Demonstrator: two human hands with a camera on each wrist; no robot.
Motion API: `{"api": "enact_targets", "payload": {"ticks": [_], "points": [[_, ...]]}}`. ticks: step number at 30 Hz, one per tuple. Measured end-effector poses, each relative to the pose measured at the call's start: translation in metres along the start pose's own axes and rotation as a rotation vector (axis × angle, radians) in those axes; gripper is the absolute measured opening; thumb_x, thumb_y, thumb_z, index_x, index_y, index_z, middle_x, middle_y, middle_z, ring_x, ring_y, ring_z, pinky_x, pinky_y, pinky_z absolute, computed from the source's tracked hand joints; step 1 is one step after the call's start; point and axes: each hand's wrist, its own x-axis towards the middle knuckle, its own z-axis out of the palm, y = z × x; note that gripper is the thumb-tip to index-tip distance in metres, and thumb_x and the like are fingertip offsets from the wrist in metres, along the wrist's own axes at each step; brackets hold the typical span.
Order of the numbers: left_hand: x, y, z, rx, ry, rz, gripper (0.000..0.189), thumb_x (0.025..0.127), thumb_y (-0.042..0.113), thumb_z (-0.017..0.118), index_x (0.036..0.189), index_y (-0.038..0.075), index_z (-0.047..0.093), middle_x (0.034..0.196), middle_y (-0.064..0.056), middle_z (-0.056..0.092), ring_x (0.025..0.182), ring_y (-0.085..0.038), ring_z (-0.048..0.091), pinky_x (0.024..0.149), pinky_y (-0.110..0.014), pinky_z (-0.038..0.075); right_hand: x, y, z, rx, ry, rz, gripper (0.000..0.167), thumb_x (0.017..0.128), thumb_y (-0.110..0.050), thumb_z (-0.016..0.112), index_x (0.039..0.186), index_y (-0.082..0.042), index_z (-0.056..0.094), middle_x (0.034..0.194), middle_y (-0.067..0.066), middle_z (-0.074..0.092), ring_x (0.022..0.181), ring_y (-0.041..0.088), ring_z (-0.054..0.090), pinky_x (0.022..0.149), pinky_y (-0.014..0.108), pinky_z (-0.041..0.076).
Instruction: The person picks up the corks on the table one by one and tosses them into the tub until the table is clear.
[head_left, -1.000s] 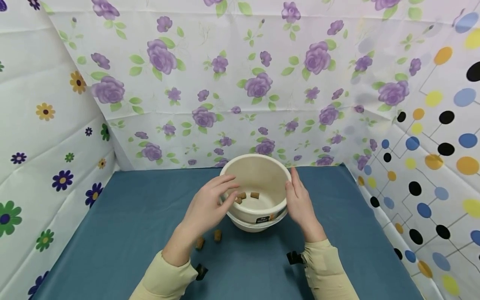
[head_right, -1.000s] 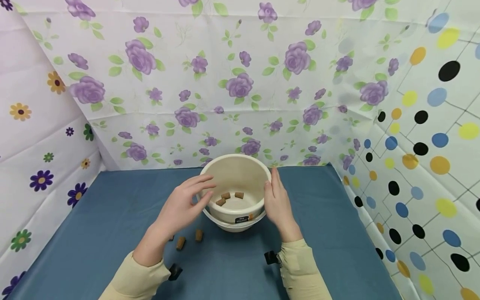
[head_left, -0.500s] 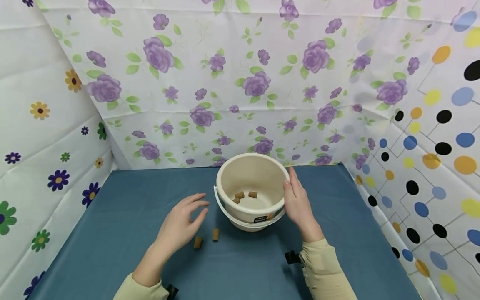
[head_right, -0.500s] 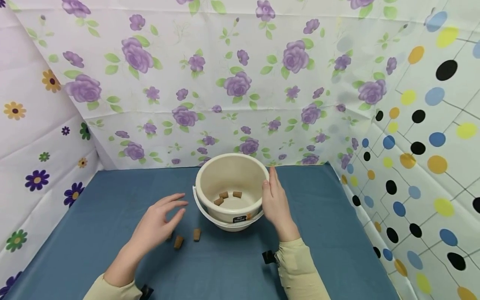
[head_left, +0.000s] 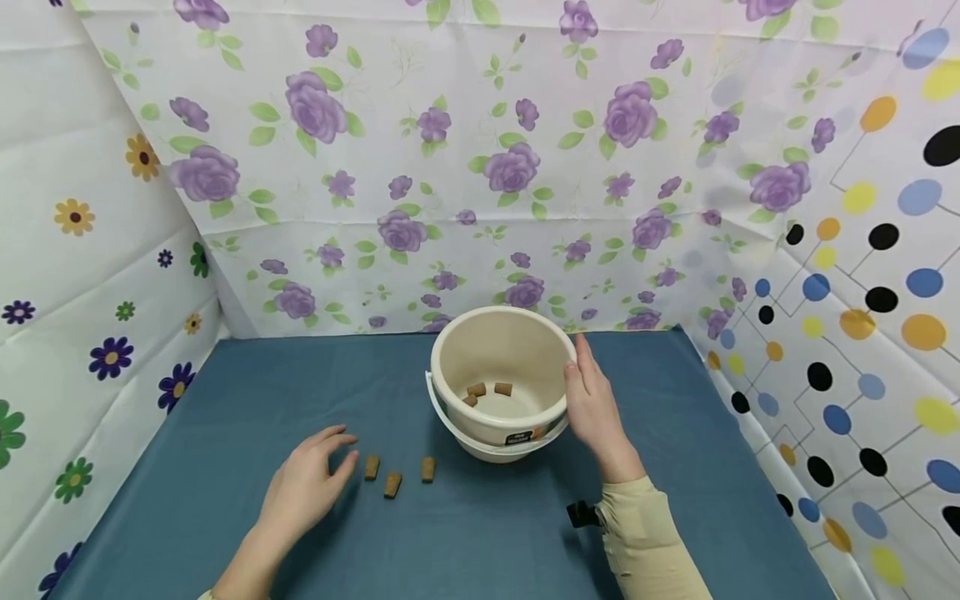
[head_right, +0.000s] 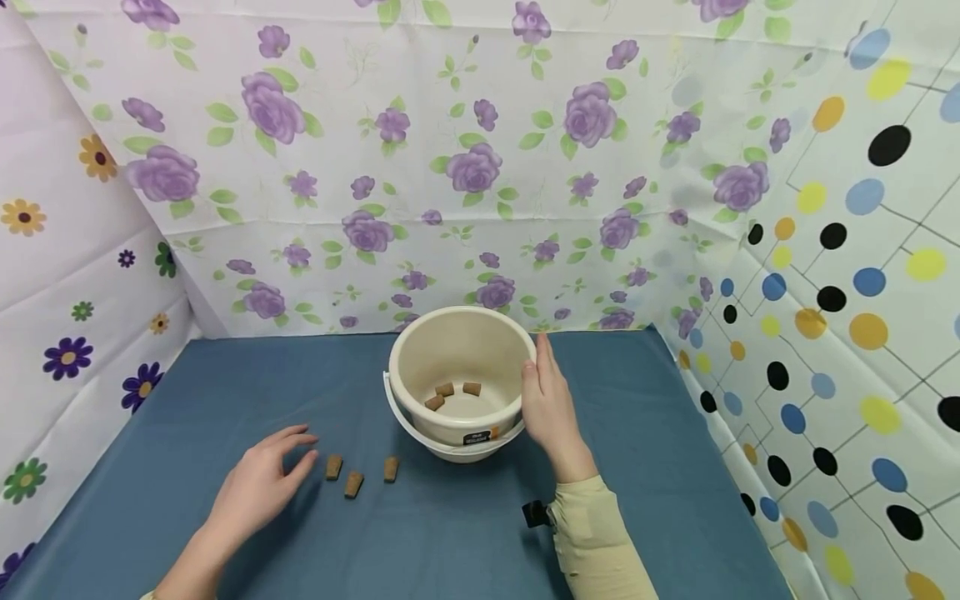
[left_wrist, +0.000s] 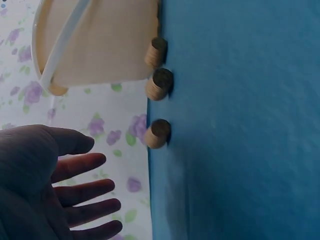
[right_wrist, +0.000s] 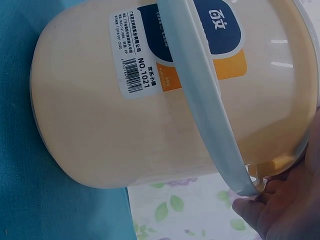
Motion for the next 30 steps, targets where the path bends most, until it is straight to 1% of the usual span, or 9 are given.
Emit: {"api": "enact_targets", "payload": {"ticks": [2, 4, 5, 6, 7, 10, 12, 17, 30], "points": [[-0.001, -0.003, 0.000, 0.012, -0.016, -0.017, 0.030, 0.100, 0.020, 0.077, 0.126, 0.005, 0.078, 0.144, -0.023, 0.064, 0.071, -0.024, 0.067, 0.041, -0.030, 0.040, 0.000, 0.000, -0.001, 0.002, 0.003, 0.000, 0.061, 0.119, -0.029, 0.030, 0.172, -0.004, 0.014, 0.176, 0.021, 0.018, 0.160, 0.039, 0.022, 0.128, 0.060, 0.023], [-0.001, -0.005, 0.001, 0.025, -0.027, -0.024, 0.031, 0.099, 0.020, 0.078, 0.126, 0.004, 0.078, 0.144, -0.024, 0.064, 0.083, -0.029, 0.070, 0.043, -0.031, 0.041, 0.000, 0.000, -0.001, 0.006, 0.005, 0.000, 0.061, 0.119, -0.028, 0.031, 0.172, -0.004, 0.014, 0.176, 0.021, 0.018, 0.160, 0.039, 0.022, 0.128, 0.060, 0.023], [-0.001, -0.005, 0.002, 0.025, -0.039, -0.030, 0.032, 0.099, 0.021, 0.078, 0.126, 0.003, 0.078, 0.144, -0.025, 0.063, 0.082, -0.029, 0.070, 0.043, -0.031, 0.042, 0.000, 0.000, -0.001, 0.006, 0.005, 0.002, 0.061, 0.119, -0.028, 0.031, 0.172, -0.004, 0.014, 0.176, 0.021, 0.018, 0.160, 0.039, 0.022, 0.128, 0.060, 0.023], [-0.001, -0.005, 0.003, 0.033, -0.046, -0.029, 0.032, 0.099, 0.021, 0.079, 0.125, 0.003, 0.078, 0.143, -0.025, 0.064, 0.090, -0.033, 0.071, 0.045, -0.032, 0.044, 0.001, 0.000, -0.001, 0.006, 0.004, 0.004, 0.060, 0.119, -0.027, 0.031, 0.172, -0.004, 0.014, 0.176, 0.021, 0.018, 0.160, 0.040, 0.022, 0.128, 0.060, 0.023], [-0.001, -0.006, 0.004, 0.031, -0.059, -0.034, 0.032, 0.099, 0.021, 0.079, 0.125, 0.003, 0.078, 0.144, -0.026, 0.063, 0.093, -0.035, 0.072, 0.045, -0.032, 0.045, 0.001, 0.000, -0.001, 0.006, 0.003, 0.008, 0.060, 0.119, -0.027, 0.031, 0.172, -0.004, 0.014, 0.176, 0.021, 0.018, 0.160, 0.040, 0.022, 0.128, 0.060, 0.023], [0.000, -0.005, 0.007, 0.045, -0.092, -0.040, 0.033, 0.098, 0.023, 0.079, 0.124, 0.003, 0.079, 0.143, -0.026, 0.064, 0.109, -0.042, 0.071, 0.052, -0.035, 0.052, 0.001, 0.001, -0.001, 0.006, -0.003, 0.014, 0.060, 0.119, -0.027, 0.031, 0.172, -0.004, 0.014, 0.176, 0.021, 0.018, 0.160, 0.040, 0.022, 0.128, 0.060, 0.023], [0.000, -0.005, 0.009, 0.059, -0.117, -0.043, 0.033, 0.099, 0.025, 0.079, 0.124, 0.003, 0.079, 0.142, -0.026, 0.065, 0.115, -0.045, 0.069, 0.059, -0.039, 0.058, 0.001, 0.001, 0.000, 0.005, -0.004, 0.011, 0.060, 0.119, -0.027, 0.031, 0.172, -0.004, 0.014, 0.176, 0.022, 0.018, 0.160, 0.040, 0.022, 0.128, 0.061, 0.023], [0.001, -0.003, 0.011, 0.091, -0.157, -0.055, 0.036, 0.099, 0.028, 0.079, 0.124, 0.003, 0.079, 0.140, -0.027, 0.065, 0.119, -0.046, 0.067, 0.073, -0.051, 0.063, 0.001, 0.000, 0.000, 0.005, -0.007, 0.006, 0.061, 0.119, -0.028, 0.031, 0.172, -0.004, 0.014, 0.176, 0.021, 0.018, 0.160, 0.039, 0.022, 0.128, 0.060, 0.023], [0.005, 0.000, 0.015, 0.135, -0.185, -0.076, 0.036, 0.097, 0.027, 0.080, 0.120, -0.001, 0.080, 0.137, -0.029, 0.066, 0.116, -0.047, 0.068, 0.073, -0.052, 0.063, 0.000, -0.002, -0.002, -0.004, -0.012, 0.024, 0.062, 0.118, -0.033, 0.030, 0.172, -0.005, 0.014, 0.176, 0.020, 0.018, 0.161, 0.039, 0.021, 0.128, 0.060, 0.022]]}}
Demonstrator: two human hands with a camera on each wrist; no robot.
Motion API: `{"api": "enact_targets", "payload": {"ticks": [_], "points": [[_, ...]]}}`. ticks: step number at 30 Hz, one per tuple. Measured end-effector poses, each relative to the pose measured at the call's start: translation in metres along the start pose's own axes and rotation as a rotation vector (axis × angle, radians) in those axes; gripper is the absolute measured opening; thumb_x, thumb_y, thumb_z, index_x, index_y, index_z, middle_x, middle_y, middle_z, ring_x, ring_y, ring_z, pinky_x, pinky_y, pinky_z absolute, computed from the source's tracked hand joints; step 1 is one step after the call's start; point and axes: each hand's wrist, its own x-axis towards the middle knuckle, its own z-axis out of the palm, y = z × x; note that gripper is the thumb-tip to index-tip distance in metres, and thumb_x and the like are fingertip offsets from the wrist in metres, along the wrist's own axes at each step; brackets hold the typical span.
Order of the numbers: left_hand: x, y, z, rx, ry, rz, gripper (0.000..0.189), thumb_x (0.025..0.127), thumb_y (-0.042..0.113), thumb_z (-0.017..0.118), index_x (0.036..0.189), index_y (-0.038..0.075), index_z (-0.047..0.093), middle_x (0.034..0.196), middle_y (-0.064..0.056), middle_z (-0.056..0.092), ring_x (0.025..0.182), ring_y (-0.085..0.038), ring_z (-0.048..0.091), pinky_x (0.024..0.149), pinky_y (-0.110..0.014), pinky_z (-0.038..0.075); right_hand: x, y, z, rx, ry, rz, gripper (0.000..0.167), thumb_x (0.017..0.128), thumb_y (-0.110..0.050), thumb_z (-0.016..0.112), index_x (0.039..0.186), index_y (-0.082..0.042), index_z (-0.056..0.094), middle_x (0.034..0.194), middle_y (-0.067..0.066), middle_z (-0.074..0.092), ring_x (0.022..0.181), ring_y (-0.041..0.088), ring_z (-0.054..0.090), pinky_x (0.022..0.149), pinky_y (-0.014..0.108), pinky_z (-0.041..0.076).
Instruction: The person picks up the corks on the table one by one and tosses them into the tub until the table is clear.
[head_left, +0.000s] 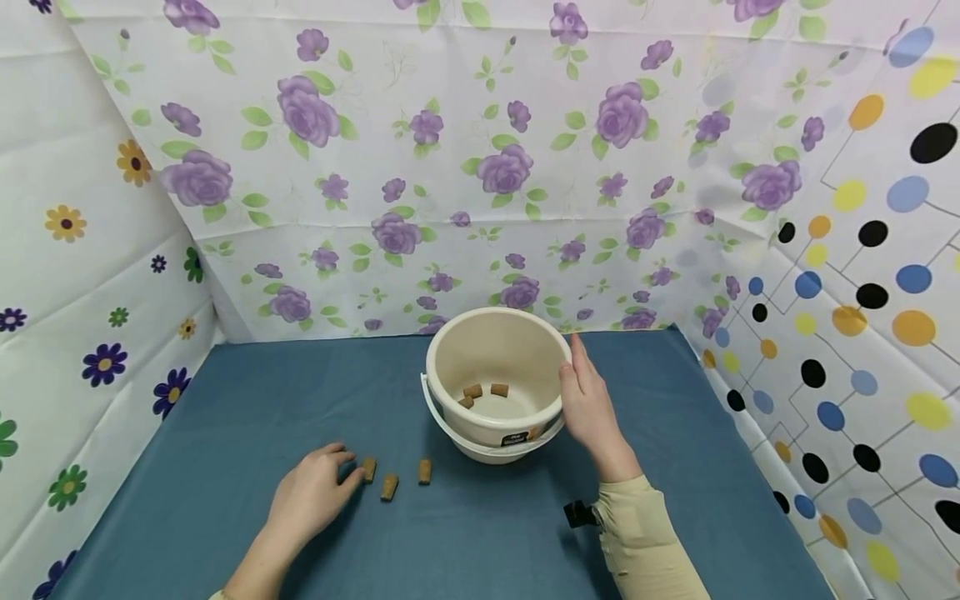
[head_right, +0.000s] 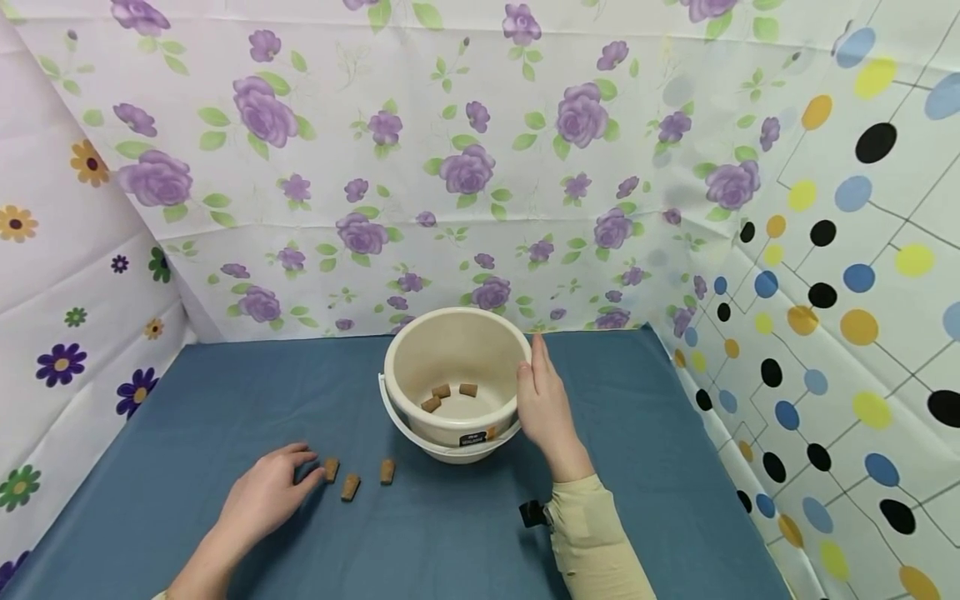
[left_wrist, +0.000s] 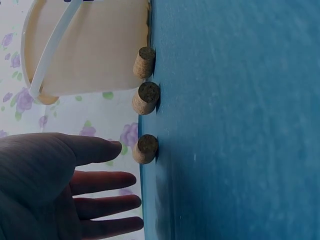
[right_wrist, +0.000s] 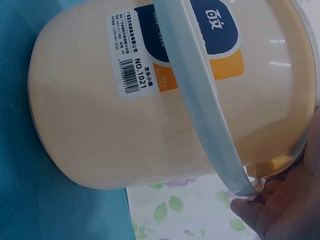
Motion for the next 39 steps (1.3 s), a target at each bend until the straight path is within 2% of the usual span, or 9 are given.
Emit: {"api": "enact_targets", "payload": {"ticks": [8, 15, 24, 29, 35, 39], "points": [[0.001, 0.005, 0.002, 0.027, 0.027, 0.014, 0.034, 0.096, 0.027, 0.081, 0.117, 0.000, 0.081, 0.136, -0.027, 0.067, 0.118, -0.048, 0.067, 0.076, -0.053, 0.063, 0.000, -0.001, 0.000, 0.004, 0.005, -0.004, 0.062, 0.118, -0.032, 0.031, 0.172, -0.005, 0.015, 0.176, 0.020, 0.019, 0.161, 0.039, 0.022, 0.128, 0.059, 0.023], [0.002, 0.008, 0.006, 0.049, 0.044, 0.024, 0.027, 0.096, 0.027, 0.082, 0.106, 0.003, 0.084, 0.131, -0.027, 0.070, 0.114, -0.047, 0.068, 0.071, -0.051, 0.062, 0.000, 0.000, -0.001, 0.003, 0.004, 0.005, 0.062, 0.118, -0.032, 0.031, 0.172, -0.006, 0.014, 0.176, 0.019, 0.018, 0.161, 0.038, 0.022, 0.128, 0.059, 0.023], [0.005, 0.012, 0.010, 0.080, 0.049, 0.036, 0.024, 0.094, 0.027, 0.083, 0.102, 0.004, 0.085, 0.128, -0.027, 0.071, 0.115, -0.048, 0.068, 0.077, -0.057, 0.062, 0.000, 0.001, 0.001, 0.004, 0.011, -0.004, 0.062, 0.118, -0.032, 0.031, 0.172, -0.006, 0.015, 0.176, 0.019, 0.020, 0.160, 0.039, 0.023, 0.128, 0.060, 0.024], [0.007, 0.014, 0.011, 0.091, 0.056, 0.035, 0.022, 0.093, 0.027, 0.085, 0.097, 0.005, 0.085, 0.127, -0.027, 0.071, 0.114, -0.048, 0.068, 0.075, -0.056, 0.062, 0.000, 0.001, 0.002, 0.011, 0.014, -0.005, 0.062, 0.118, -0.033, 0.031, 0.172, -0.006, 0.015, 0.176, 0.021, 0.020, 0.160, 0.039, 0.023, 0.128, 0.060, 0.024], [0.010, 0.017, 0.012, 0.089, 0.061, 0.046, 0.018, 0.091, 0.025, 0.086, 0.086, 0.008, 0.084, 0.125, -0.029, 0.072, 0.107, -0.046, 0.070, 0.062, -0.048, 0.060, 0.001, 0.001, 0.001, 0.011, 0.016, 0.001, 0.062, 0.118, -0.032, 0.031, 0.172, -0.006, 0.016, 0.175, 0.020, 0.021, 0.160, 0.039, 0.024, 0.128, 0.059, 0.024], [0.011, 0.019, 0.014, 0.084, 0.061, 0.052, 0.017, 0.090, 0.024, 0.087, 0.081, 0.010, 0.082, 0.123, -0.028, 0.072, 0.104, -0.045, 0.071, 0.064, -0.048, 0.061, 0.001, 0.001, 0.001, 0.010, 0.016, 0.007, 0.062, 0.118, -0.032, 0.031, 0.172, -0.006, 0.016, 0.175, 0.020, 0.021, 0.160, 0.039, 0.024, 0.128, 0.059, 0.024]]}}
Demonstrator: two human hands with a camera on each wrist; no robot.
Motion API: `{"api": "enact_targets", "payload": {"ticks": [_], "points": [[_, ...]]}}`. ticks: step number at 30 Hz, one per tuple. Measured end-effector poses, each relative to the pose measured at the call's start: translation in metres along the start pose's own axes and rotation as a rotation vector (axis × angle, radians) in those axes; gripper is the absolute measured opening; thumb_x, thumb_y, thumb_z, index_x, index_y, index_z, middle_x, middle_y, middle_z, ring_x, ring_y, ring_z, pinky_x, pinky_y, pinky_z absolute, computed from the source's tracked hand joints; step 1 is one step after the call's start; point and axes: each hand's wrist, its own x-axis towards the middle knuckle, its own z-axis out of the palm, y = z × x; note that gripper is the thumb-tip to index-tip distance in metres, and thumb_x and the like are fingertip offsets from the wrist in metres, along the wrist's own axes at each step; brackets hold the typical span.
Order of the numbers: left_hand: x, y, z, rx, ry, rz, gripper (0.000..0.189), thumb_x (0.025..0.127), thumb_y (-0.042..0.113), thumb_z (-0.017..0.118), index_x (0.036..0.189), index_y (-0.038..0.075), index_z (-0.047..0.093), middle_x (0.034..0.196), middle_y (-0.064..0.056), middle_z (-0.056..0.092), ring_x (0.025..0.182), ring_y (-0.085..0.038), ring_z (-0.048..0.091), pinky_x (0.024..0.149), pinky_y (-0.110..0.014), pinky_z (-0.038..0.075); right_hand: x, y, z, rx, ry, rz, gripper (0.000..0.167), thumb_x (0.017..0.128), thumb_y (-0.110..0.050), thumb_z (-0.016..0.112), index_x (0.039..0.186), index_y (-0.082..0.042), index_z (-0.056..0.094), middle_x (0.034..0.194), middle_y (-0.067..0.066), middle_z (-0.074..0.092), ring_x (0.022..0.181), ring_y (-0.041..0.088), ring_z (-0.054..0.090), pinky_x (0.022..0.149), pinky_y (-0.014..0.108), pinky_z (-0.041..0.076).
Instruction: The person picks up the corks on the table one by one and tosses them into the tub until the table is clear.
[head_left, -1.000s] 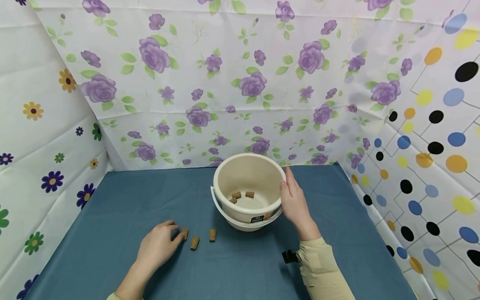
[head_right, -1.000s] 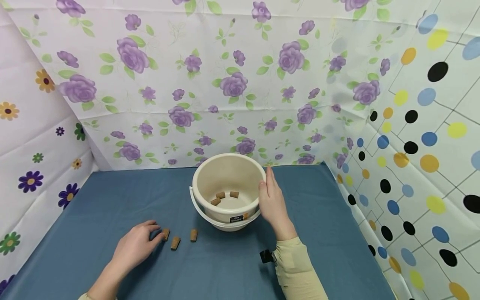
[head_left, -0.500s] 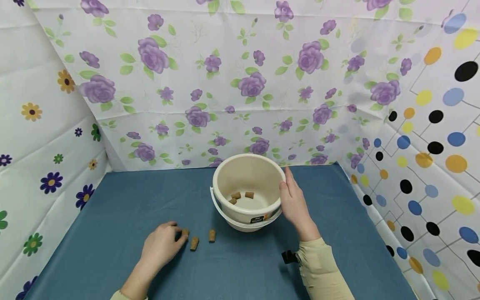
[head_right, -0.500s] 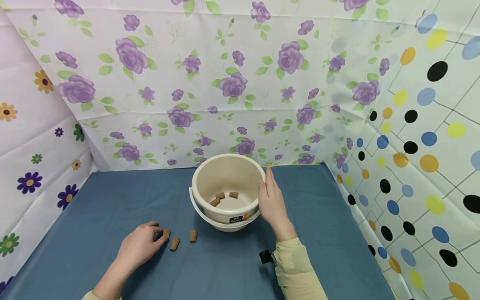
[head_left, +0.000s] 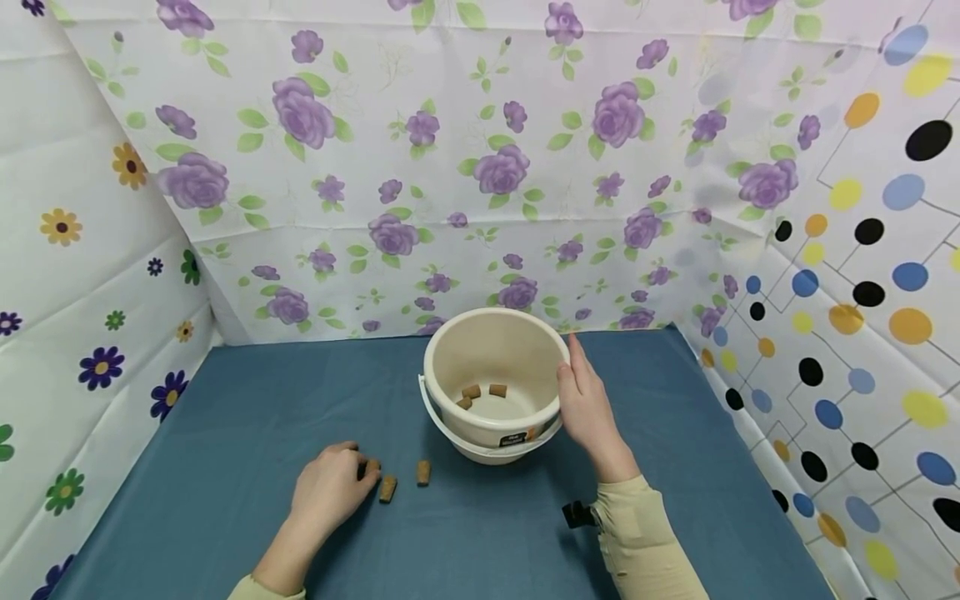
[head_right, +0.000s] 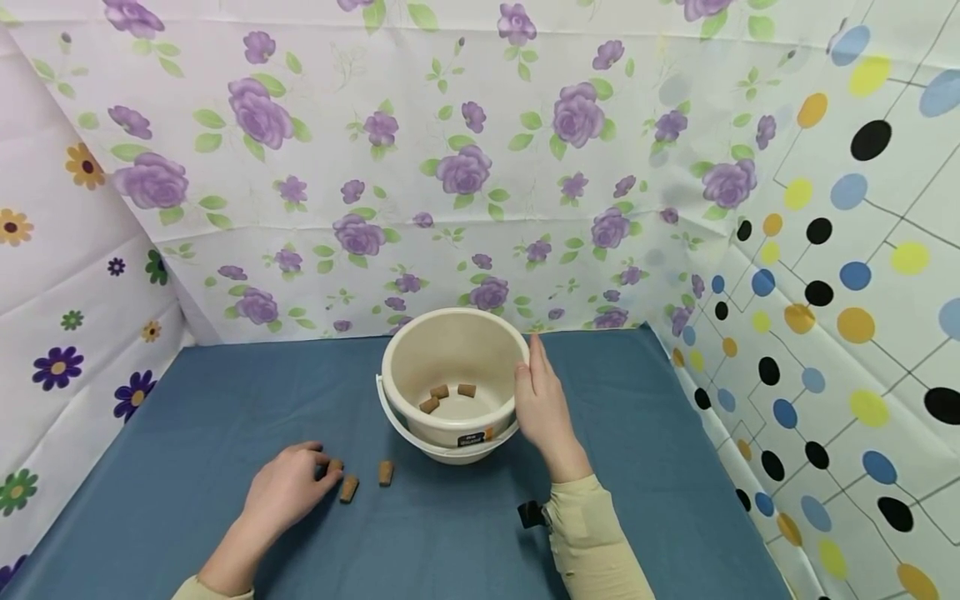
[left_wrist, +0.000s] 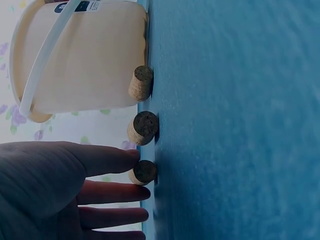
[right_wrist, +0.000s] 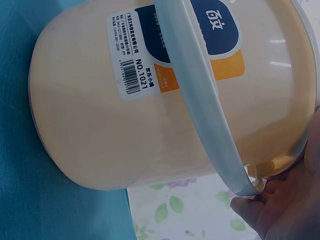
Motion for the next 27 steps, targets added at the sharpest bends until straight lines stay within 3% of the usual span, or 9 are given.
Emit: {"api": "enact_targets", "payload": {"ticks": [5, 10, 14, 18, 22, 27], "points": [[0.0003, 0.0033, -0.0008, -0.009, -0.012, 0.013, 0.014, 0.088, 0.019, 0.088, 0.078, 0.013, 0.081, 0.122, -0.025, 0.073, 0.105, -0.043, 0.071, 0.073, -0.053, 0.063, 0.0003, -0.0009, -0.0002, 0.001, 0.002, -0.003, 0.062, 0.118, -0.032, 0.031, 0.172, -0.006, 0.016, 0.175, 0.020, 0.021, 0.160, 0.039, 0.024, 0.128, 0.059, 0.024], [-0.0028, 0.0052, 0.0002, -0.010, 0.010, 0.049, 0.001, 0.088, 0.012, 0.086, 0.089, 0.011, 0.085, 0.122, -0.024, 0.073, 0.107, -0.042, 0.071, 0.078, -0.055, 0.063, -0.0002, -0.0013, 0.0000, 0.005, -0.007, 0.007, 0.062, 0.118, -0.032, 0.031, 0.172, -0.006, 0.016, 0.176, 0.019, 0.020, 0.160, 0.039, 0.023, 0.128, 0.060, 0.024], [-0.0051, 0.0049, 0.0010, 0.003, 0.023, 0.063, 0.008, 0.087, 0.008, 0.087, 0.095, 0.009, 0.086, 0.122, -0.024, 0.073, 0.109, -0.042, 0.071, 0.080, -0.055, 0.063, 0.0000, -0.0011, 0.0005, 0.006, -0.007, 0.008, 0.062, 0.118, -0.032, 0.031, 0.172, -0.007, 0.016, 0.176, 0.019, 0.020, 0.160, 0.039, 0.023, 0.128, 0.060, 0.024], [-0.0054, 0.0042, 0.0011, 0.012, -0.006, 0.054, 0.015, 0.084, 0.010, 0.090, 0.099, 0.008, 0.086, 0.124, -0.025, 0.072, 0.112, -0.045, 0.070, 0.084, -0.057, 0.062, -0.0005, -0.0011, 0.0004, 0.003, -0.005, 0.011, 0.062, 0.118, -0.033, 0.031, 0.172, -0.007, 0.016, 0.176, 0.019, 0.020, 0.160, 0.039, 0.024, 0.128, 0.060, 0.024], [-0.0059, 0.0026, 0.0017, 0.017, -0.031, 0.044, 0.014, 0.083, 0.010, 0.091, 0.096, 0.010, 0.086, 0.124, -0.025, 0.072, 0.112, -0.044, 0.070, 0.082, -0.057, 0.062, -0.0011, -0.0020, 0.0003, 0.001, -0.004, 0.007, 0.062, 0.118, -0.030, 0.031, 0.172, -0.005, 0.016, 0.176, 0.019, 0.020, 0.160, 0.039, 0.024, 0.128, 0.059, 0.024], [-0.0068, 0.0015, 0.0025, 0.020, -0.008, 0.055, 0.010, 0.083, 0.009, 0.091, 0.091, 0.011, 0.085, 0.122, -0.024, 0.073, 0.108, -0.043, 0.071, 0.079, -0.055, 0.062, -0.0011, -0.0031, 0.0002, 0.005, 0.001, -0.001, 0.061, 0.118, -0.027, 0.032, 0.172, -0.005, 0.017, 0.175, 0.020, 0.021, 0.160, 0.040, 0.024, 0.128, 0.060, 0.025]]}}
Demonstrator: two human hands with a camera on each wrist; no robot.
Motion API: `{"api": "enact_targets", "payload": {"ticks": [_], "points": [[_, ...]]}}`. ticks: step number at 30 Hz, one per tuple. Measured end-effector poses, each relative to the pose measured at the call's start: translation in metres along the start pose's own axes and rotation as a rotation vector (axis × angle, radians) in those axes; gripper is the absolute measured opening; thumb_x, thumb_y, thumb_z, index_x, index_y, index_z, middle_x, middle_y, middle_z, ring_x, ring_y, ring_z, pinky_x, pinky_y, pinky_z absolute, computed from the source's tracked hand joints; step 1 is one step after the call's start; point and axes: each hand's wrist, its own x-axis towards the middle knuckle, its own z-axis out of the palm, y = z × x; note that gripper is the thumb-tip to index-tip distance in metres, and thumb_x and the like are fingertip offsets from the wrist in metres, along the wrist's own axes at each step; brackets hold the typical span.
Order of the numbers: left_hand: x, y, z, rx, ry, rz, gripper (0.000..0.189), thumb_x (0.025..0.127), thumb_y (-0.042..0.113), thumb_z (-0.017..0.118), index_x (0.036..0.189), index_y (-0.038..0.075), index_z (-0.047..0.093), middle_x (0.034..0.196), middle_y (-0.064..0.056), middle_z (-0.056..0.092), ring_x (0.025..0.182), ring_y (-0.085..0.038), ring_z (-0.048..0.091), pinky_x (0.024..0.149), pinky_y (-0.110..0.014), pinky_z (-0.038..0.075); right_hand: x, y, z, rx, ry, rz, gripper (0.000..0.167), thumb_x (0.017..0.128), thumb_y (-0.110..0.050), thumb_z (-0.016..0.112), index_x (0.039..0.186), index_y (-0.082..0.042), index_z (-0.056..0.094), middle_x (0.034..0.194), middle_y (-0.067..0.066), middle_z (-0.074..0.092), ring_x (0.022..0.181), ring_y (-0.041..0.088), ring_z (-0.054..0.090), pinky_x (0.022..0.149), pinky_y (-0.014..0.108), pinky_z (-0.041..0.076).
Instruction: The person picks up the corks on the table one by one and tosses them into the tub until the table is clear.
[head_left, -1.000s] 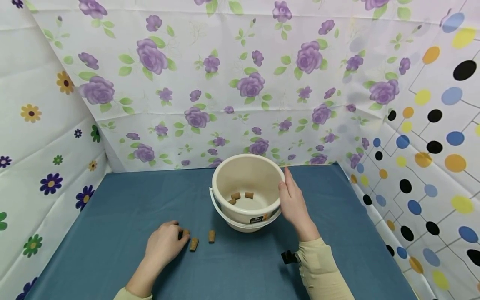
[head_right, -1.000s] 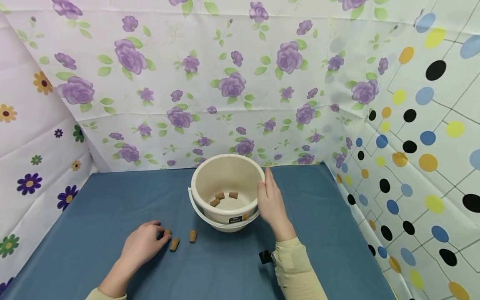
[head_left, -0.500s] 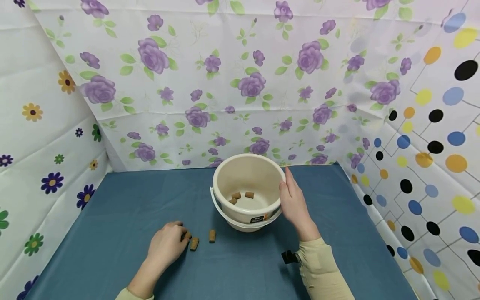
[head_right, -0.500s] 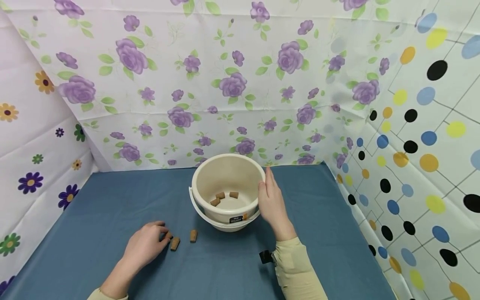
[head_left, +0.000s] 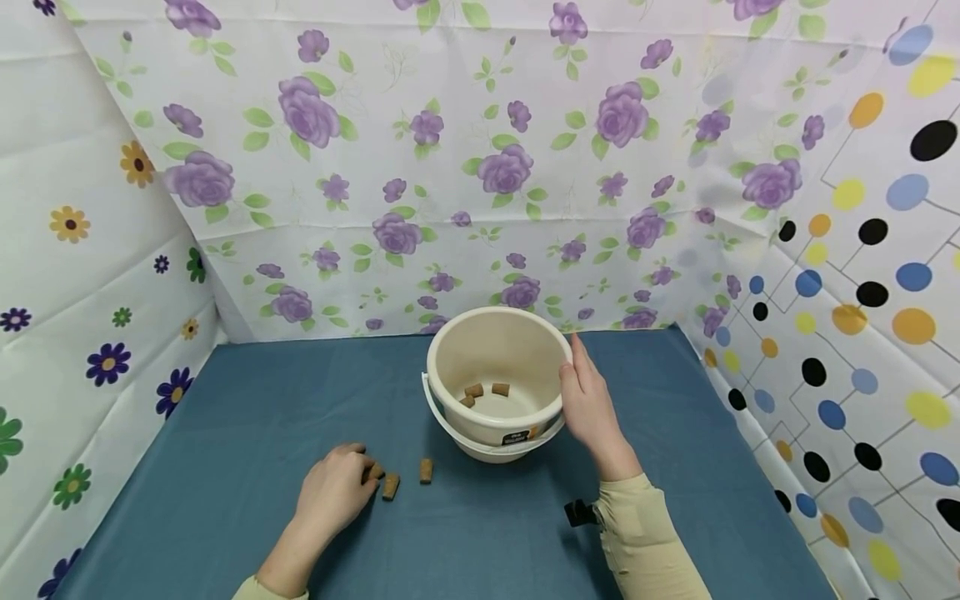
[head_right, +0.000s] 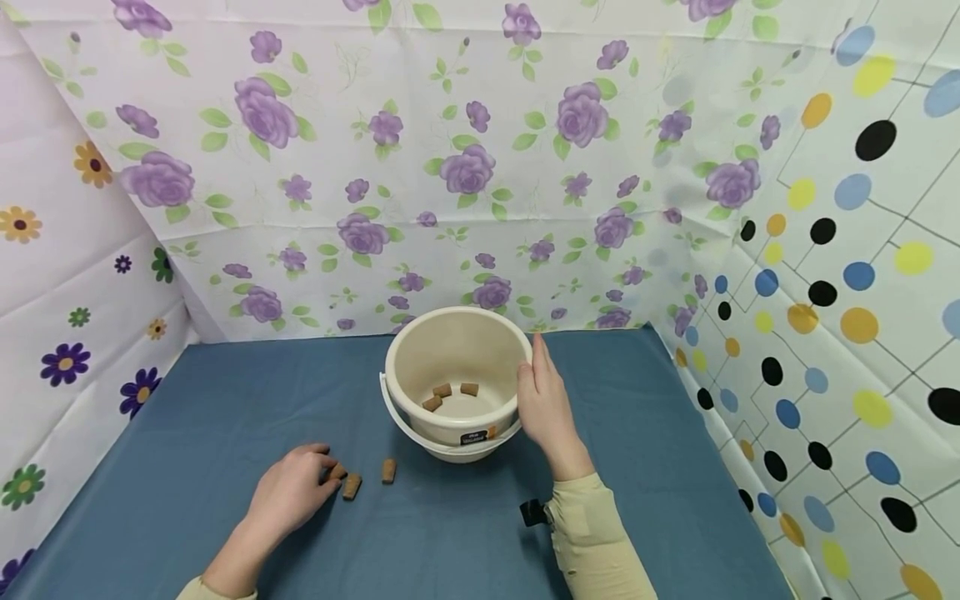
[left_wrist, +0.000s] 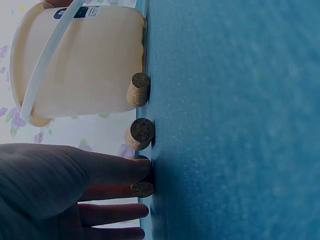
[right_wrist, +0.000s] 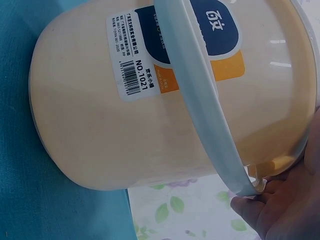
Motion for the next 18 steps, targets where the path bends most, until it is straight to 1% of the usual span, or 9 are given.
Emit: {"api": "enact_targets", "payload": {"ticks": [3, 7, 14, 18], "points": [[0.0001, -0.0002, -0.0001, 0.001, 0.010, 0.006, 0.011, 0.083, 0.008, 0.091, 0.092, 0.011, 0.086, 0.122, -0.025, 0.073, 0.107, -0.043, 0.071, 0.078, -0.055, 0.062, 0.0006, -0.0003, 0.0000, 0.000, -0.002, 0.002, 0.061, 0.118, -0.027, 0.032, 0.172, -0.005, 0.016, 0.175, 0.020, 0.021, 0.160, 0.040, 0.024, 0.127, 0.060, 0.025], [0.0003, -0.0009, -0.0013, -0.010, 0.006, 0.001, 0.011, 0.084, 0.008, 0.090, 0.093, 0.011, 0.086, 0.122, -0.025, 0.073, 0.107, -0.042, 0.071, 0.078, -0.054, 0.063, 0.0006, -0.0006, 0.0000, -0.001, -0.004, 0.002, 0.061, 0.117, -0.027, 0.032, 0.172, -0.005, 0.017, 0.175, 0.021, 0.021, 0.160, 0.040, 0.024, 0.127, 0.060, 0.025], [-0.0012, -0.0025, -0.0023, -0.019, 0.040, 0.003, 0.013, 0.084, 0.006, 0.090, 0.095, 0.011, 0.085, 0.121, -0.022, 0.074, 0.107, -0.041, 0.072, 0.080, -0.054, 0.063, 0.0005, 0.0003, 0.0003, -0.003, 0.004, 0.000, 0.061, 0.117, -0.027, 0.032, 0.172, -0.005, 0.017, 0.175, 0.022, 0.022, 0.159, 0.040, 0.025, 0.127, 0.060, 0.025], [-0.0015, -0.0033, -0.0016, -0.018, 0.042, -0.002, 0.014, 0.085, 0.006, 0.090, 0.097, 0.011, 0.086, 0.121, -0.022, 0.074, 0.108, -0.040, 0.072, 0.082, -0.054, 0.063, 0.0007, 0.0001, 0.0009, -0.004, 0.006, 0.003, 0.061, 0.117, -0.027, 0.032, 0.172, -0.005, 0.018, 0.175, 0.021, 0.022, 0.159, 0.040, 0.025, 0.127, 0.060, 0.025]]}}
